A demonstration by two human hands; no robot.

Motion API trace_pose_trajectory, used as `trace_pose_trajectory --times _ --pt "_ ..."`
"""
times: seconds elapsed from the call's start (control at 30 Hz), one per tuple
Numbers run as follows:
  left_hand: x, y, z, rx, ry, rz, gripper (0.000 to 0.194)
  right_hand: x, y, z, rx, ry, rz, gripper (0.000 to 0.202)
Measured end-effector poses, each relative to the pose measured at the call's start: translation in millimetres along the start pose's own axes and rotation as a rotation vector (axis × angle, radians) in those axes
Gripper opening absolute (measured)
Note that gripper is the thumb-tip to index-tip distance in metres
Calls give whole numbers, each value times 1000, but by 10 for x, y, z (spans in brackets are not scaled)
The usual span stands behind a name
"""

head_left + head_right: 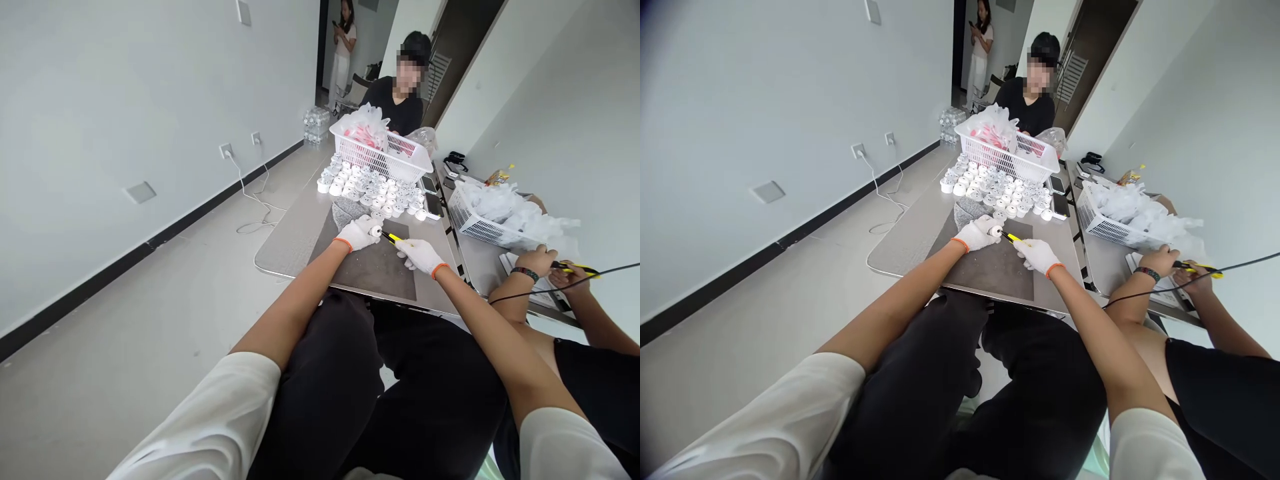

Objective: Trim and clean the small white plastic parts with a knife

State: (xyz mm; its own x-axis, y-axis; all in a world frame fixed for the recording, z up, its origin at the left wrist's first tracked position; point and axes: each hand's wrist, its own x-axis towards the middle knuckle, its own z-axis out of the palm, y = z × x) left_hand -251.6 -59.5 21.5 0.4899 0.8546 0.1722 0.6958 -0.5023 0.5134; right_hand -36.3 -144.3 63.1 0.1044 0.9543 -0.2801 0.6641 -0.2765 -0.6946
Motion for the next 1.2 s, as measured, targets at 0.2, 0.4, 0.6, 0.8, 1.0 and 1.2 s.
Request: trace_pose_trajectory --times 0.2,0.4,0.6,0.8,1.0,1.2 --pt "24 -22 54 -48 40 2 48 -110 -108 -73 -21 83 -84 61" --pt "2 -12 37 -25 59 53 46 -243 -215 73 227 -17 76 49" --pt "-6 -37 57 10 48 14 55 -365 -253 113 329 -100 165 40" --pt "-32 20 84 80 108 152 50 -439 -198 25 365 -184 219 38" --pt "-70 47 61 140 137 150 47 -484 -235 76 317 -208 165 53" --pt "-84 61 51 152 64 37 51 -472 -203 208 83 -101 74 47"
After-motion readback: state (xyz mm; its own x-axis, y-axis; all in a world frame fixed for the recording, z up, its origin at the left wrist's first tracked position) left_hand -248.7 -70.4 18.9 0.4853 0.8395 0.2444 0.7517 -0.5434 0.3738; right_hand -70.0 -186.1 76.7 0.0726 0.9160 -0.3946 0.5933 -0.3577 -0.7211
